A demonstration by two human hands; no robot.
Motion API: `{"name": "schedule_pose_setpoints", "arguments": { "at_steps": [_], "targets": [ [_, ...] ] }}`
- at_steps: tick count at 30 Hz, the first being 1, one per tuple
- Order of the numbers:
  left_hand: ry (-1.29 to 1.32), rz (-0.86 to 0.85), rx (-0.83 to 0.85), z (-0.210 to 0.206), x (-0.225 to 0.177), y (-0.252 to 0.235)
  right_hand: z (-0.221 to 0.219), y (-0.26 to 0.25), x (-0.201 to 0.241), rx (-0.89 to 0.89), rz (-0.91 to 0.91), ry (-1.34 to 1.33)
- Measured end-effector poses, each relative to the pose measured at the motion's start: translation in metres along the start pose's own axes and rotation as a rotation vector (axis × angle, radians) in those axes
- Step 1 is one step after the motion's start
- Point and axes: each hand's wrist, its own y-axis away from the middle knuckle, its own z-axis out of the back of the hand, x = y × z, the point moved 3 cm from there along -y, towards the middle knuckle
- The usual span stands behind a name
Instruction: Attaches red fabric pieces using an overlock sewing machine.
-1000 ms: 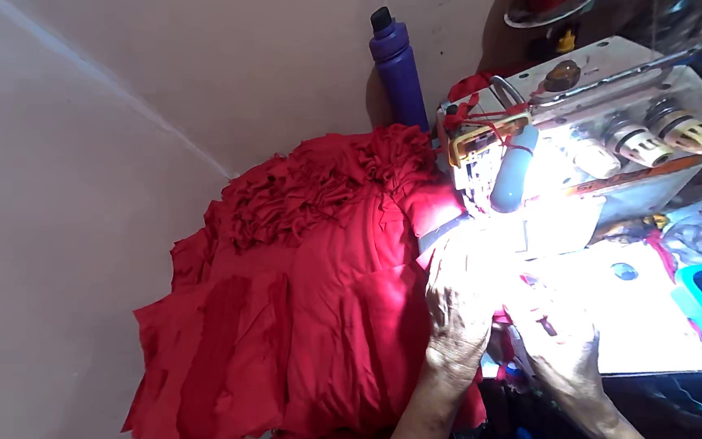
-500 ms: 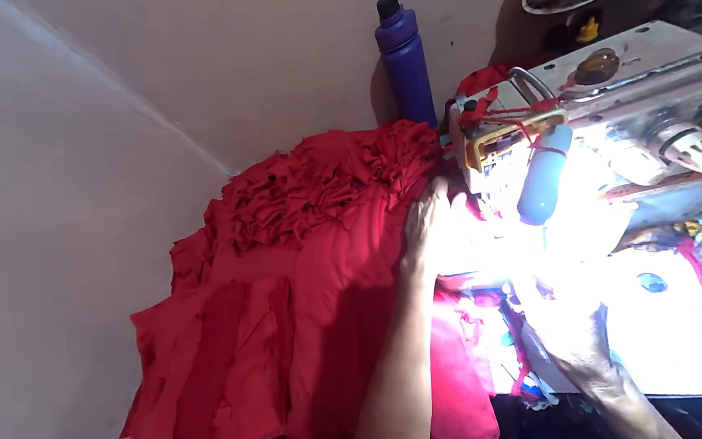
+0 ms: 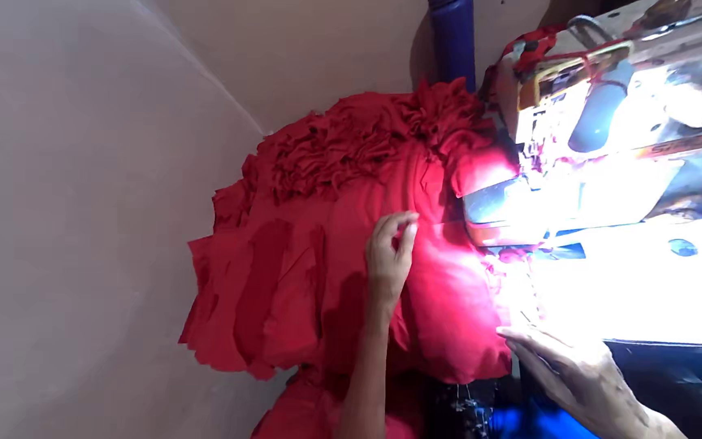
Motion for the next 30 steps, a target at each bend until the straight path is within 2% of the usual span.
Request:
{"name": "schedule_pose_setpoints", "arguments": {
  "at_steps": [2, 4, 8, 11, 15, 19, 26, 30],
  "targets": [
    [-0.062, -0.041, -0.144, 0.014, 0.005, 0.045, 0.0, 0.002, 0.01, 0.016, 0.046, 0.034],
    [-0.036, -0.088, -0.202, 0.019, 0.001, 0.094, -0.005, 0.006, 0.018, 0.072, 0.093, 0.049],
    [-0.069, -0.218, -0.116, 0.003, -0.018, 0.18, -0.019, 0.02, 0.024, 0.174, 0.169, 0.065],
    [-0.267, -0.327, -0.064, -0.016, -0.016, 0.212, -0.023, 0.024, 0.026, 0.2, 0.141, 0.049],
    [-0.287, -0.293, -0.158, -0.015, -0.01, 0.211, -0.026, 0.021, 0.031, 0.198, 0.141, 0.036],
    [-0.23, -0.297, -0.114, -0.006, -0.015, 0.214, -0.032, 0.024, 0.036, 0.203, 0.17, 0.021],
    [-0.062, -0.119, -0.103, 0.003, -0.029, 0.21, -0.039, 0.022, 0.04, 0.274, 0.19, 0.018],
    [0.156, -0.005, -0.027, 0.007, -0.037, 0.199, -0.04, 0.017, 0.039, 0.311, 0.179, 0.027]
  ]
}}
